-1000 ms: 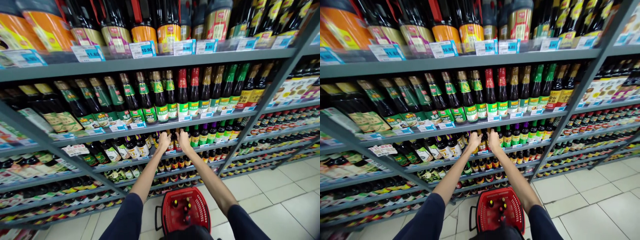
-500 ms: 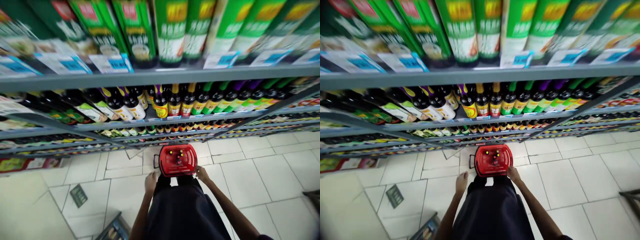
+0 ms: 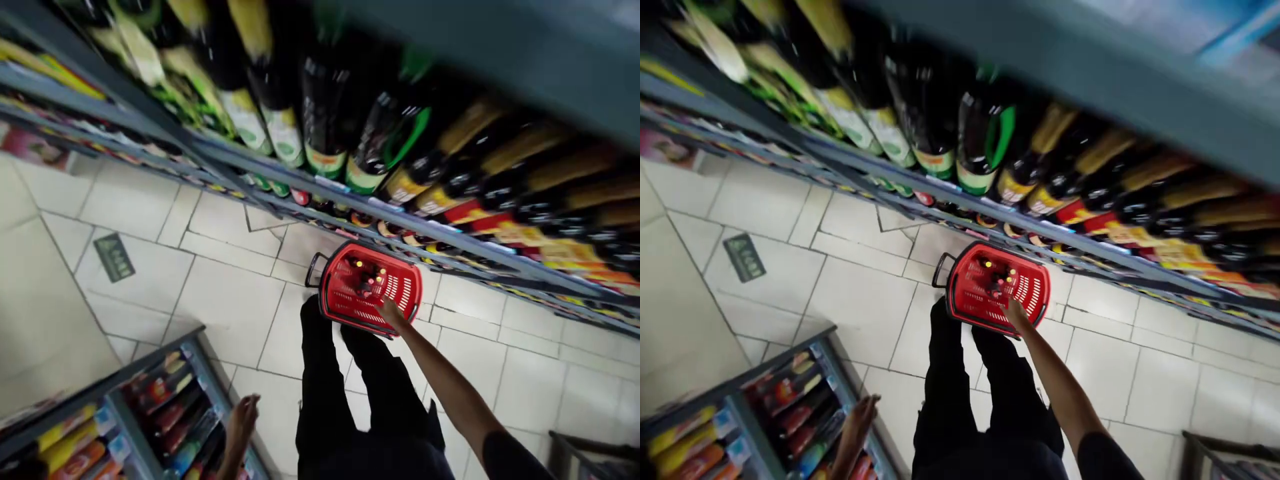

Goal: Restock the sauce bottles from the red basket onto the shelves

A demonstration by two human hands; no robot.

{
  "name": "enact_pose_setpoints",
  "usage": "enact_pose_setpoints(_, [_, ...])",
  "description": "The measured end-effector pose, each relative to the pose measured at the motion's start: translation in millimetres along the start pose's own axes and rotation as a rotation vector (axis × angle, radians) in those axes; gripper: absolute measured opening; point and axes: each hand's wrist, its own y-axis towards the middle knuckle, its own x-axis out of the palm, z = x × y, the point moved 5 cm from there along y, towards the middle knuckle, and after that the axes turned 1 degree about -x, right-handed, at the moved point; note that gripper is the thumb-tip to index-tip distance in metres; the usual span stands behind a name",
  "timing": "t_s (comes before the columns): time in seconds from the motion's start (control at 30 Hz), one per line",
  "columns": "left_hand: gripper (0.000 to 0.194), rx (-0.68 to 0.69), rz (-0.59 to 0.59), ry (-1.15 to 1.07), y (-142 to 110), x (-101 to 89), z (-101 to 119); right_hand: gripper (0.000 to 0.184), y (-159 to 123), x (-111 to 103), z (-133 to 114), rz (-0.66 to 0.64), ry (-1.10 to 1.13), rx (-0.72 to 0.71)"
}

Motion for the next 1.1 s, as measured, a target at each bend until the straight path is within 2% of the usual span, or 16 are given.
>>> enact_pose_setpoints(0.03, [0.079,-0.042,-0.01,-0.083,15.5,26.5,-6.8,0.067,34.0,7.5,-16.6,0.019,-0.014,-0.019])
enact_pose_setpoints(0.1, [0.078,-0.061,-0.041,-0.224,35.9,75.9,-6.2,0.078,98.6,19.9,-49.1,0.078,-0.035,-0.044])
enact_pose_setpoints(0.2, [0.073,-0.106,-0.104,-0.386,46.9,126.8,1.5,0.087,180.4,29.8,-90.6,0.164,-0.074,-0.06])
enact_pose_setpoints(0.27, [0.072,-0.149,-0.15,-0.441,50.9,142.4,-0.2,0.07,219.5,29.8,-109.7,0.195,-0.103,-0.061])
enact_pose_setpoints(0.33, [0.073,-0.178,-0.167,-0.469,56.2,144.4,-6.4,0.053,240.3,25.6,-120.5,0.212,-0.128,-0.07])
enact_pose_setpoints(0.4, [0.074,-0.188,-0.147,-0.481,60.4,135.7,-10.9,0.047,236.3,19.8,-122.5,0.23,-0.146,-0.099])
enact_pose_setpoints(0.43, [0.074,-0.187,-0.132,-0.483,60.8,128.7,-10.2,0.046,223.6,16.8,-120.3,0.241,-0.15,-0.117])
enact_pose_setpoints(0.5, [0.073,-0.163,-0.112,-0.492,57.1,112.0,1.8,0.045,177.8,9.9,-109.5,0.264,-0.155,-0.134])
enact_pose_setpoints(0.57, [0.069,-0.116,-0.118,-0.524,48.3,94.1,30.9,0.044,109.8,-1.8,-93.0,0.308,-0.133,-0.128])
enact_pose_setpoints(0.63, [0.063,-0.021,-0.171,-0.579,35.8,76.0,79.4,0.045,27.5,-24.0,-77.0,0.414,-0.046,-0.134])
enact_pose_setpoints(0.7, [0.057,0.153,-0.263,-0.608,16.9,55.9,144.2,0.042,-64.1,-61.2,-69.6,0.605,0.099,-0.223])
enact_pose_setpoints(0.8, [0.048,0.543,-0.365,-0.553,-35.5,17.2,250.3,0.036,-209.6,-141.3,-80.5,0.846,0.264,-0.433])
enact_pose_setpoints(0.9, [0.047,0.947,-0.486,-0.513,-122.1,-27.9,335.8,0.024,-348.2,-242.9,-108.2,0.944,0.386,-0.575])
enact_pose_setpoints(0.93, [0.052,1.053,-0.568,-0.513,-155.5,-42.9,356.4,0.022,-389.4,-277.6,-117.6,0.951,0.425,-0.597])
enact_pose_setpoints(1.0, [0.069,1.195,-0.729,-0.509,-220.1,-73.3,386.1,0.032,-462.5,-342.5,-131.8,0.995,0.484,-0.593])
enact_pose_setpoints(1.1, [0.076,1.267,-0.756,-0.462,-292.3,-117.1,410.9,0.049,-543.1,-413.2,-140.9,1.06,0.553,-0.559])
